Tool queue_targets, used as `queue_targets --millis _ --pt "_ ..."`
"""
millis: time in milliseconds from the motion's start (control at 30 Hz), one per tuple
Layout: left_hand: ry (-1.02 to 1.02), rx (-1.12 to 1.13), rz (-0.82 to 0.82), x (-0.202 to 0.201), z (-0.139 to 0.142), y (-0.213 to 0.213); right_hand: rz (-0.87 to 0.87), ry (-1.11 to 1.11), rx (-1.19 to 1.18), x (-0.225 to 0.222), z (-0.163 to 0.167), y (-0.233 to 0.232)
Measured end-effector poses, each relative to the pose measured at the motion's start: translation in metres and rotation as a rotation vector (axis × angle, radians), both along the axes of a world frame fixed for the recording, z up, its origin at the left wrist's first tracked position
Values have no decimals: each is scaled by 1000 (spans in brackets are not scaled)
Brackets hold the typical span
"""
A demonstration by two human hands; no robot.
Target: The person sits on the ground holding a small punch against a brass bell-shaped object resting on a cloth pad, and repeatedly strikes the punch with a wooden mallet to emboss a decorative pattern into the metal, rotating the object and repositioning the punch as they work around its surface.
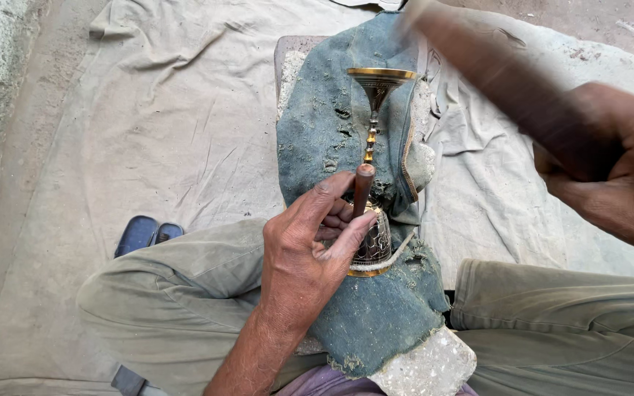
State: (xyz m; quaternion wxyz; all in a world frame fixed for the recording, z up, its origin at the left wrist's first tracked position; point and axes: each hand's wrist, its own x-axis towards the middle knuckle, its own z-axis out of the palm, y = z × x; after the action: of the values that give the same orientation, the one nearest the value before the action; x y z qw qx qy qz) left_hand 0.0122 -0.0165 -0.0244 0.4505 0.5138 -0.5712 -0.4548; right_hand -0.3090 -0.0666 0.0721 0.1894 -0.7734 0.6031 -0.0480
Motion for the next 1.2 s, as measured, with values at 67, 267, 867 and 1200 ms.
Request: queue_targets --millis 67,267,867,1200 --pt "-13 -33 2 0 0 0 4 33 19 2 1 -2" --pt "10 -30 -8 -1 -1 2 -103 35 -67 28 12 -4" --pt "6 -41 -29 4 -4 1 -145 82 -56 21 0 -5" --pt "37 -10 -25 3 -5 3 95 311 -142 -22 -11 -5"
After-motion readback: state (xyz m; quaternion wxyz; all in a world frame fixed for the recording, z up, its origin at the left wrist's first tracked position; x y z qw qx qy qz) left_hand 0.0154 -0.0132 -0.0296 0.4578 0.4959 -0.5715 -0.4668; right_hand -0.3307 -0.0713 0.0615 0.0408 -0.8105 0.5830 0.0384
